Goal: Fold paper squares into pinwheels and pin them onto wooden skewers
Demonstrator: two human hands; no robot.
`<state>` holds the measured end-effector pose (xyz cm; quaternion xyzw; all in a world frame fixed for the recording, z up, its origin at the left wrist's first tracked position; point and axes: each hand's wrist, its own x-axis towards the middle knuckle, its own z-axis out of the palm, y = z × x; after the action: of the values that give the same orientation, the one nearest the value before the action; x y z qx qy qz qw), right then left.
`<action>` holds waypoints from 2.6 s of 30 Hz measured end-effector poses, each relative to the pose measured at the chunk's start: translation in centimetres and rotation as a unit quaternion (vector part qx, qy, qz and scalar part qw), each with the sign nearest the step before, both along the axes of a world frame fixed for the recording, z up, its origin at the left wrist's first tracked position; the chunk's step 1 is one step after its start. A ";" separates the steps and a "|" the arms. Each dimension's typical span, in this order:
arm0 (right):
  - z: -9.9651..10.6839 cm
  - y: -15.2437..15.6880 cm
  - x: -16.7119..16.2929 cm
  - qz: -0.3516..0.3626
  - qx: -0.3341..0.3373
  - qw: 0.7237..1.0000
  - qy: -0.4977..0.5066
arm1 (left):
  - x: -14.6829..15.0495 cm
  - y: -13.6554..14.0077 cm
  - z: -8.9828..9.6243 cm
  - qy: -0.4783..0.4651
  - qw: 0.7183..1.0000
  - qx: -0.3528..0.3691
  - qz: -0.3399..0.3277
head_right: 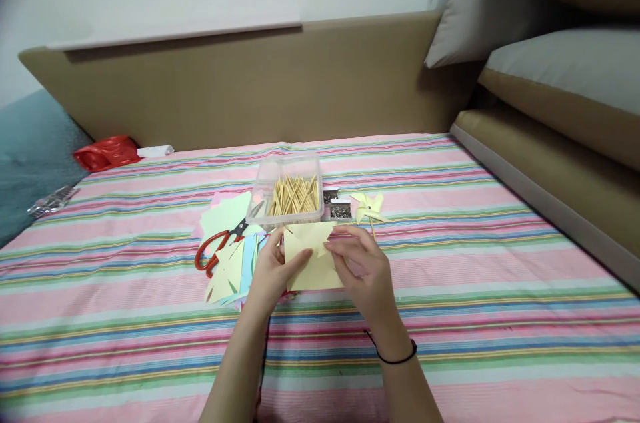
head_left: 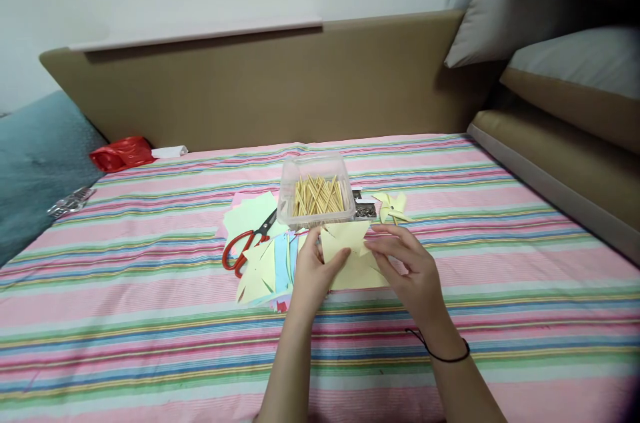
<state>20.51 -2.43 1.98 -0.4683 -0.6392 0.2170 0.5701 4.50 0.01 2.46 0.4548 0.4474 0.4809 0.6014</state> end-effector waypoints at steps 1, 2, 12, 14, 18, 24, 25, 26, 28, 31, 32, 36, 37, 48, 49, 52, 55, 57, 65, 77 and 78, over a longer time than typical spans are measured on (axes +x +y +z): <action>0.1 0.0 -0.1 0.002 0.005 1.000 -0.012 | 0.0 0.0 0.0 -0.002 1.000 0.000 0.000; 0.1 0.0 -0.2 0.004 0.009 1.000 -0.021 | 0.1 -0.1 0.1 -0.006 1.000 -0.002 -0.001; -0.4 0.2 -0.5 0.006 0.031 0.998 -0.048 | 0.2 -0.1 0.3 -0.024 1.000 0.002 -0.011; -0.4 0.2 -0.5 0.004 0.032 0.998 -0.050 | 0.2 -0.1 0.1 -0.016 1.000 0.014 -0.012; -0.5 0.2 -0.5 -0.002 0.035 0.998 -0.054 | 0.1 -0.1 -0.2 -0.001 1.000 0.025 -0.005; -0.3 0.1 -0.6 0.007 0.026 0.999 -0.047 | 0.1 0.1 -0.1 0.030 0.999 0.026 0.027; -0.2 0.1 -0.6 0.004 0.019 0.999 -0.039 | 0.1 0.1 -0.1 0.032 0.999 0.026 0.030; -0.1 0.0 -0.7 -0.001 0.007 1.000 -0.026 | 0.0 0.1 -0.1 0.038 0.998 0.028 0.035; 0.0 -0.1 -0.9 -0.015 -0.030 0.999 0.022 | -0.1 0.1 -0.2 0.063 0.996 0.035 0.051; -0.1 0.0 -1.2 -0.004 -0.121 0.985 0.123 | -0.3 0.1 -0.4 0.105 0.992 0.044 0.062; -0.2 0.0 -1.3 0.004 -0.158 0.975 0.153 | -0.4 0.0 -0.4 0.109 0.992 0.043 0.055; -0.5 0.0 -1.4 0.017 -0.257 0.936 0.242 | -0.1 -0.1 -0.2 0.085 0.996 0.037 0.019; -0.5 0.0 -1.4 0.021 -0.266 0.929 0.257 | -0.1 -0.2 -0.1 0.072 0.997 0.035 0.012; -0.6 0.1 -1.1 -0.012 -0.288 0.907 0.308 | 0.2 -0.1 0.3 -0.050 0.998 -0.042 -0.016; -0.7 0.2 -1.0 -0.013 -0.287 0.907 0.308 | 0.2 -0.2 0.2 -0.047 0.998 -0.037 -0.021; -0.8 0.2 -1.1 -0.009 -0.280 0.910 0.306 | 0.3 -0.2 0.0 -0.025 0.999 -0.020 -0.026; -0.9 0.2 -1.3 0.000 -0.274 0.913 0.303 | 0.3 -0.2 0.0 0.000 1.000 -0.006 -0.013; -0.8 0.2 -1.4 0.001 -0.274 0.914 0.299 | 0.4 -0.2 0.2 0.014 1.000 -0.002 -0.006; -0.8 0.2 -1.4 0.004 -0.274 0.915 0.295 | 0.4 -0.2 0.3 0.023 1.000 -0.006 -0.005; -0.6 0.3 -1.5 -0.002 -0.280 0.917 0.284 | 0.2 0.0 -0.4 0.027 1.000 -0.005 0.001; -0.6 0.3 -1.6 -0.001 -0.280 0.917 0.285 | 0.2 -0.1 -0.4 0.025 1.000 -0.006 0.001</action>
<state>18.94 -2.14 1.37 -0.5278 -0.3619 0.5107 0.5741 4.73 -0.04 2.10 0.4628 0.4659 0.4671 0.5920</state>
